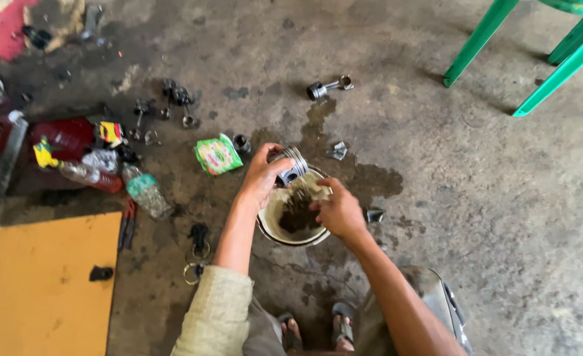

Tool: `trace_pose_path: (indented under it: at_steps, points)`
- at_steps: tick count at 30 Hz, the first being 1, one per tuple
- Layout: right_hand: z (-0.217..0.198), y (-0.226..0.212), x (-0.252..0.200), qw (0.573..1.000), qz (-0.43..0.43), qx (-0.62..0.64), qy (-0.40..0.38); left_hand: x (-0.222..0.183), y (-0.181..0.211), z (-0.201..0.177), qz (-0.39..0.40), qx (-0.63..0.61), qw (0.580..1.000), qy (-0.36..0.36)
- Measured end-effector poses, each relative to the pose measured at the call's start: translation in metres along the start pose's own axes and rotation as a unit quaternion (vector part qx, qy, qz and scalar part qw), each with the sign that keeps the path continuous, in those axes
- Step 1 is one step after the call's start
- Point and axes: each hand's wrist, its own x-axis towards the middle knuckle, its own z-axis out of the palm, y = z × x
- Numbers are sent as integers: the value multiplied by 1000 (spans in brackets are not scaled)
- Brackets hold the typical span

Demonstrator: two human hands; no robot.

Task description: The person cleans the grooves of a metal piston by sliding a thin metal blade through them while holding the piston by hand.

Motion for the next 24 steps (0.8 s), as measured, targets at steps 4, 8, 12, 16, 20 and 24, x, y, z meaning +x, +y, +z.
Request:
trace_pose_path:
  at_steps: [4, 8, 12, 16, 20, 24]
  points:
    - [31, 24, 37, 985, -168, 7, -50, -12, 24, 7, 131, 6, 991, -23]
    - [39, 25, 61, 962, -9, 231, -146, -19, 42, 22, 192, 12, 981, -32]
    - [29, 9, 67, 936, 32, 325, -129, -26, 61, 36, 224, 42, 973, -36]
    - [27, 16, 72, 931, -14, 331, -155, -39, 70, 47, 355, 185, 916, 2]
    - [29, 16, 76, 923, -38, 350, -153, -48, 81, 52, 449, 296, 843, 16]
    - [23, 7, 71, 908, -39, 389, -153, -56, 82, 54, 491, 312, 812, 36]
